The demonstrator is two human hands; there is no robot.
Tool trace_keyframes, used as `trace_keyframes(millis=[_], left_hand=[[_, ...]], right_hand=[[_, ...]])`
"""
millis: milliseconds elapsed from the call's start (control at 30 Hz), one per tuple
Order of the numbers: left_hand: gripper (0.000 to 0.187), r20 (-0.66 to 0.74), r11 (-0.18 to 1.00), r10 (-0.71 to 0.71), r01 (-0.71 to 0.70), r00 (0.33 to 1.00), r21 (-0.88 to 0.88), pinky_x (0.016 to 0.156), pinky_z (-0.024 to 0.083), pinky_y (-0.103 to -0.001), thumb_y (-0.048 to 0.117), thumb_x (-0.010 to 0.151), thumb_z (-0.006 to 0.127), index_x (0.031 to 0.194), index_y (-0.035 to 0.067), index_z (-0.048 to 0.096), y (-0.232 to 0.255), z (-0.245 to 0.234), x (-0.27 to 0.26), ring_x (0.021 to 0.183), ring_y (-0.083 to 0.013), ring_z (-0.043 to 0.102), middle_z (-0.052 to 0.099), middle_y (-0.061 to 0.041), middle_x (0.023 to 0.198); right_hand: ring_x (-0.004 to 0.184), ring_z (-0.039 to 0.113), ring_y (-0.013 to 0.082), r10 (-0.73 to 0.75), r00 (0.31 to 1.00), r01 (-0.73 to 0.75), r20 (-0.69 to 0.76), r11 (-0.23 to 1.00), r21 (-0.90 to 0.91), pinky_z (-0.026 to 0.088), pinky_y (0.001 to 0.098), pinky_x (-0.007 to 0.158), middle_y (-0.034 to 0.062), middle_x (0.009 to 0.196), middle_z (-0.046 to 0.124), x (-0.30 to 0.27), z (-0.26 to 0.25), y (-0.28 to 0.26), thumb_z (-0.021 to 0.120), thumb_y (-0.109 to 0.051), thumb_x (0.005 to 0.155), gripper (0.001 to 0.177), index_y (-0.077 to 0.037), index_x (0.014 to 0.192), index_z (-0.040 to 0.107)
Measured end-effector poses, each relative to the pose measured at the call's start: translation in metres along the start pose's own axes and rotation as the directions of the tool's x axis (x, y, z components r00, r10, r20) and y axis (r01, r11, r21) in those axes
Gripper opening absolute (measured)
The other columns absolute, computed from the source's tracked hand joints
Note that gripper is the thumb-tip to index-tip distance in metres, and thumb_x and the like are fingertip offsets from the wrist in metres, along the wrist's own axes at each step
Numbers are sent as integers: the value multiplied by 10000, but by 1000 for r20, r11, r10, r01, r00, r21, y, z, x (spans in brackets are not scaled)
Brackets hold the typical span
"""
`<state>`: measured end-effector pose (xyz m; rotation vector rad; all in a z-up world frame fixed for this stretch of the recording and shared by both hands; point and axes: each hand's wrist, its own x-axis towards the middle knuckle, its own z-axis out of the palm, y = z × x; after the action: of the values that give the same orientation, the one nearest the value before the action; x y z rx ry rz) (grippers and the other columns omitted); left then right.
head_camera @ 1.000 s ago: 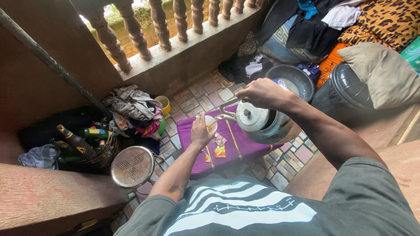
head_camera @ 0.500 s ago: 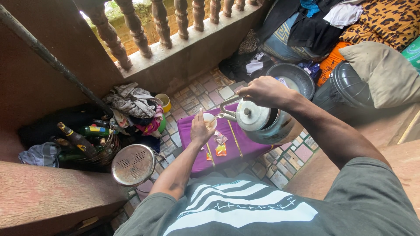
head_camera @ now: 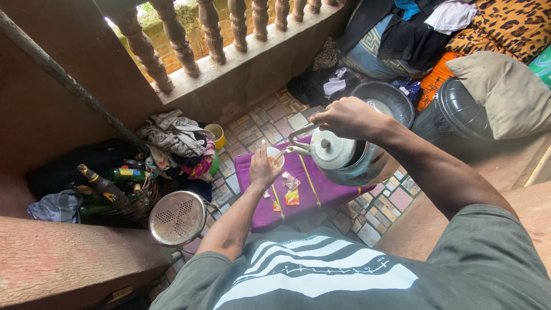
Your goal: Prepare a beverage by emptying a packet into a cup and adding water from a kettle.
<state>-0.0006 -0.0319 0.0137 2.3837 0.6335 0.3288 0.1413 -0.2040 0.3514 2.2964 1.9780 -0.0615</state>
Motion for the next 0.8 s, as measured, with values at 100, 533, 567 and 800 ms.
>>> trace_keyframes(millis=[100, 533, 567, 800], left_hand=[[1202, -8, 1000, 18, -18, 1000, -8, 984, 566, -410, 288, 688, 902, 1611, 29, 178, -1, 3, 1, 1174, -310, 548, 496, -188, 1335], [1252, 19, 998, 52, -52, 998, -21, 1020, 546, -426, 299, 643, 931, 1601, 16, 177, 3, 3, 4, 1221, -341, 534, 484, -208, 1383], [1242, 7, 998, 59, -59, 998, -35, 1033, 536, -423, 290, 639, 930, 1599, 27, 187, 4, 1, 4, 1227, -339, 534, 487, -197, 1392], [1248, 7, 995, 83, -83, 997, -57, 1031, 518, -432, 300, 639, 934, 1604, 50, 182, 9, 0, 0, 1204, -345, 537, 513, -191, 1371]], right_hand=[[701, 735, 307, -4, 1000, 4, -3, 1000, 7, 566, 449, 595, 109, 794, 742, 0, -3, 0, 702, -298, 922, 321, -238, 1237, 698], [759, 740, 301, 30, 1000, -30, -5, 999, 30, 574, 451, 631, 86, 847, 755, -12, -2, 0, 680, -309, 936, 249, -205, 1159, 715], [768, 739, 304, 53, 999, -53, 13, 998, 19, 576, 451, 639, 94, 847, 752, -13, -3, -2, 678, -316, 939, 247, -212, 1160, 717], [766, 745, 303, 81, 996, -81, 24, 997, 4, 580, 454, 647, 103, 847, 756, -18, -7, -7, 676, -314, 936, 243, -214, 1151, 729]])
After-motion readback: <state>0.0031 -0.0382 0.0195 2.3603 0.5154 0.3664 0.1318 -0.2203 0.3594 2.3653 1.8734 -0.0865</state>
